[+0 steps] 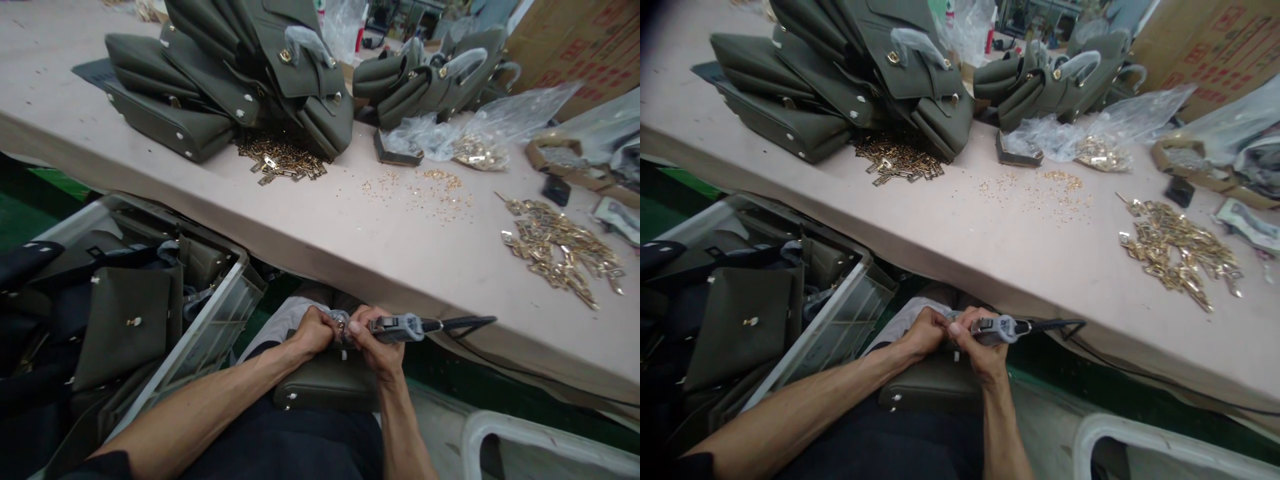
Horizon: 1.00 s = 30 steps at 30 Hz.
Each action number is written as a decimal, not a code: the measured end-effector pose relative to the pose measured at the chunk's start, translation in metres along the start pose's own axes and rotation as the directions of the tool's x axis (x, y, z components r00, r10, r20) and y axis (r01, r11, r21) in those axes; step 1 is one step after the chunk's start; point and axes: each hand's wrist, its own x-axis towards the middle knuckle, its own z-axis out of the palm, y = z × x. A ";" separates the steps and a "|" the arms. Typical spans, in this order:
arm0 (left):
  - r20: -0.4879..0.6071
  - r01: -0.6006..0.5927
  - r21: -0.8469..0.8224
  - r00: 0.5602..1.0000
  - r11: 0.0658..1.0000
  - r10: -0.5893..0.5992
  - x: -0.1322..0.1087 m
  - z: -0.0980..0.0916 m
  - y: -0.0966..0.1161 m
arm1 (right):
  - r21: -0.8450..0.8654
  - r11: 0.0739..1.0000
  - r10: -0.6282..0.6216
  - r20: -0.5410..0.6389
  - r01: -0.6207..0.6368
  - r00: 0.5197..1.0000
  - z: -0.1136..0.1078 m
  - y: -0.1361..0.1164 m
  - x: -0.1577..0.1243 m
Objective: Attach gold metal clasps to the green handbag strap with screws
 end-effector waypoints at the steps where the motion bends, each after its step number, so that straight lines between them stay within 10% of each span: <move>1: 0.004 -0.016 -0.009 1.000 1.000 0.016 0.000 0.000 0.001 | 0.041 0.999 -0.030 -0.027 0.031 0.999 -0.002 -0.007 0.000; 7: 0.049 -0.049 0.007 0.998 0.999 0.049 -0.004 0.000 -0.004 | 0.132 0.955 -0.194 -0.397 0.265 0.897 -0.041 -0.082 0.025; 15: 0.093 -0.268 0.027 0.960 0.963 0.264 0.018 0.001 -0.024 | -0.038 0.932 -0.185 -0.905 0.361 0.382 -0.152 -0.153 0.120; 18: 0.138 -0.326 0.045 0.938 0.944 0.317 0.017 -0.002 -0.016 | -0.084 0.949 -0.178 -0.939 0.304 0.295 -0.171 -0.147 0.135; 22: 0.068 -0.305 0.084 0.952 0.949 0.300 0.012 -0.006 -0.006 | -0.051 0.991 -0.087 -0.950 0.128 0.298 -0.177 -0.137 0.113; 24: 0.055 -0.310 0.063 0.950 0.949 0.307 0.011 -0.007 -0.006 | -0.076 0.997 -0.079 -0.933 0.022 0.352 -0.173 -0.133 0.087; 28: 0.037 -0.291 0.041 0.956 0.956 0.289 0.011 -0.009 -0.009 | -0.566 0.810 -0.457 -0.775 -0.155 0.437 -0.148 -0.119 0.019; 30: 0.025 -0.266 0.010 0.964 0.964 0.266 0.010 -0.010 -0.005 | -0.570 0.756 -0.351 -0.767 -0.320 0.538 -0.130 -0.100 -0.019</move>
